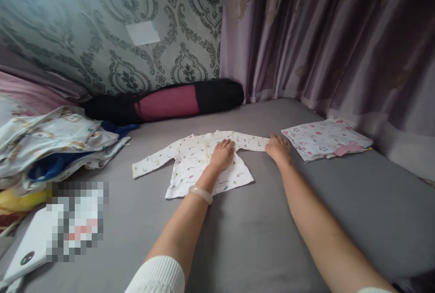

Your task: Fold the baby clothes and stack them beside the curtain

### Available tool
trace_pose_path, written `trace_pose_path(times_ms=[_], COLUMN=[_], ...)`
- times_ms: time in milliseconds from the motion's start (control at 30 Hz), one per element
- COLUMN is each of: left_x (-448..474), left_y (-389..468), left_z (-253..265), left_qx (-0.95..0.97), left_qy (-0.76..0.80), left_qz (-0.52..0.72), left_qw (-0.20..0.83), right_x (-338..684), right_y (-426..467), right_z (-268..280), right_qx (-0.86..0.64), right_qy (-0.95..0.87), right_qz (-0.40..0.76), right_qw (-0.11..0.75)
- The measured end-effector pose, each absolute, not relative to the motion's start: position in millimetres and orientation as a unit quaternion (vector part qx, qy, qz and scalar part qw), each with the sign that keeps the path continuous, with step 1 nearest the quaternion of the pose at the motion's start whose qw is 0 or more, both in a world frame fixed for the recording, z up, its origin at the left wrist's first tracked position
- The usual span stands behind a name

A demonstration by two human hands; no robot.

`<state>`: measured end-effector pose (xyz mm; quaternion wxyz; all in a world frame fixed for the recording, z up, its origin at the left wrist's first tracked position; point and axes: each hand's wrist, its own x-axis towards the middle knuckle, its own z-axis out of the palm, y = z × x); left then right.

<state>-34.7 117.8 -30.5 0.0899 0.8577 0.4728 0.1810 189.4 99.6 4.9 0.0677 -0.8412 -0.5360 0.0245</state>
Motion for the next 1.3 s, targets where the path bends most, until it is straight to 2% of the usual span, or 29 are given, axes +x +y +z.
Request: trace_pose_path(times_ms=[400, 667, 867, 1000, 1133, 1200, 1300], left_x=[-34.7, -34.5, -34.0, -33.5, -33.2, -33.2, -33.1], left_y=[117.8, 116.7, 117.8, 119.8, 120.2, 119.9, 119.6], left_z=[-32.2, -29.0, -31.9, -35.5, -35.7, -34.9, -33.8], left_qx=[0.856, 0.856, 0.852, 0.853, 0.856, 0.856, 0.856], left_qy=[0.473, 0.474, 0.479, 0.478, 0.476, 0.477, 0.474], left_qz=[0.187, 0.185, 0.188, 0.186, 0.180, 0.179, 0.182], left_qw=[0.091, 0.096, 0.100, 0.099, 0.092, 0.093, 0.095], right_x=[196.2, 194.7, 190.8, 193.8, 191.9, 188.5, 182.0], right_y=[95.5, 102.9, 108.9, 117.9, 126.5, 129.5, 133.8], right_z=[3.7, 2.9, 14.8, 15.8, 18.0, 22.4, 31.6], right_qx=[-0.859, -0.852, -0.846, -0.815, -0.740, -0.698, -0.677], right_qy=[-0.505, -0.504, -0.471, -0.466, -0.395, -0.345, -0.333], right_qz=[-0.002, -0.015, 0.067, 0.093, 0.266, 0.353, 0.374], right_qw=[0.085, 0.142, 0.239, 0.332, 0.474, 0.519, 0.539])
